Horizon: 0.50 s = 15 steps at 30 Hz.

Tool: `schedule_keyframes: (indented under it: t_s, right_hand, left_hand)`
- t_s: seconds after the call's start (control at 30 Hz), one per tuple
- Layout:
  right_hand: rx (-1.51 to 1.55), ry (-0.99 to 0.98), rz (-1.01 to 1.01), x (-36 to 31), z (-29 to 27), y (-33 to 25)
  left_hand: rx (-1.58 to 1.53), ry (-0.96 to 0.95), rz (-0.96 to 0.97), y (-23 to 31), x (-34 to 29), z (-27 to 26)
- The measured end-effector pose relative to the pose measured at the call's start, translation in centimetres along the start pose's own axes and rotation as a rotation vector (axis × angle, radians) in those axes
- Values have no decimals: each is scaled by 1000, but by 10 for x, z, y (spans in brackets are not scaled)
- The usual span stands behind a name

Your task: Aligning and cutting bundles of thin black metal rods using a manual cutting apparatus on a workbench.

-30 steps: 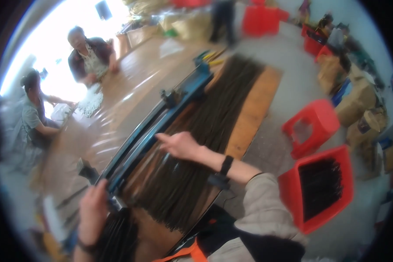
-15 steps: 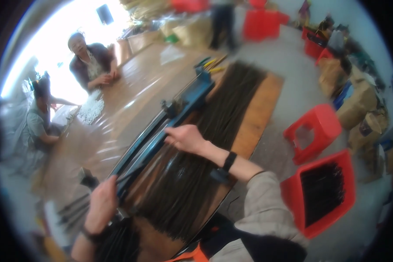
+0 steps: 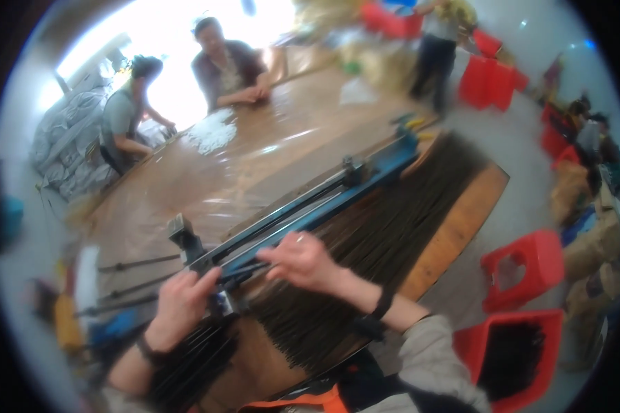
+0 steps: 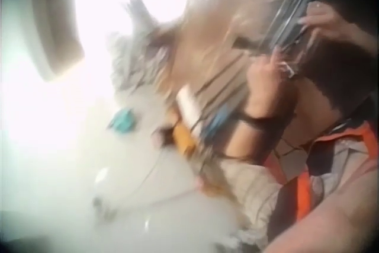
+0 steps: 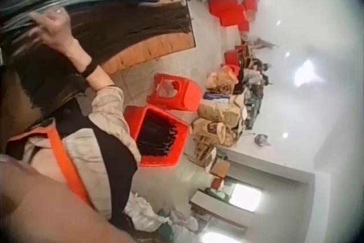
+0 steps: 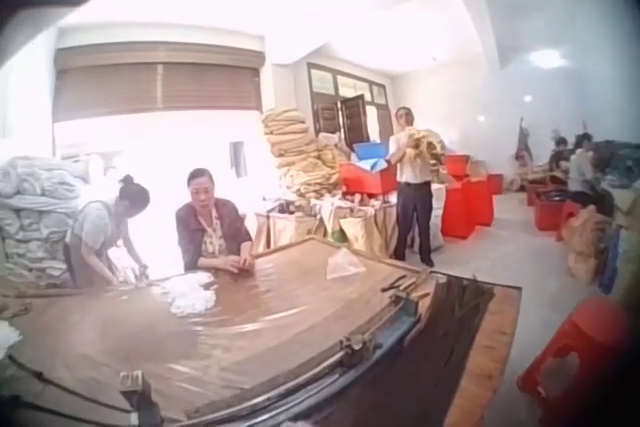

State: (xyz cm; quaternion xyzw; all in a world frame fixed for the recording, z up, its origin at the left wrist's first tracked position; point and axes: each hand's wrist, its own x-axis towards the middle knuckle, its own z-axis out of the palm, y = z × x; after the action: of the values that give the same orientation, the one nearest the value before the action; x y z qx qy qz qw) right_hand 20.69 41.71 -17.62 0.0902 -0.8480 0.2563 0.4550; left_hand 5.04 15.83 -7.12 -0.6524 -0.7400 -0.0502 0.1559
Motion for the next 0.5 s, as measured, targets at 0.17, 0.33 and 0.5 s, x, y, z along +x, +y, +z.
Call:
schedule_keyframes:
  t_s: [0.17, 0.33, 0.5]
  right_hand:
    - [-51, -16, -43, 19, 27, -20]
    - [6, 49, -14, 25, 16, -5]
    - [69, 12, -117, 29, 54, -33]
  left_hand:
    - [-5, 82, -35, -8, -14, 2]
    - [24, 104, -139, -22, -41, -13]
    - [-55, 83, -82, -14, -49, -8]
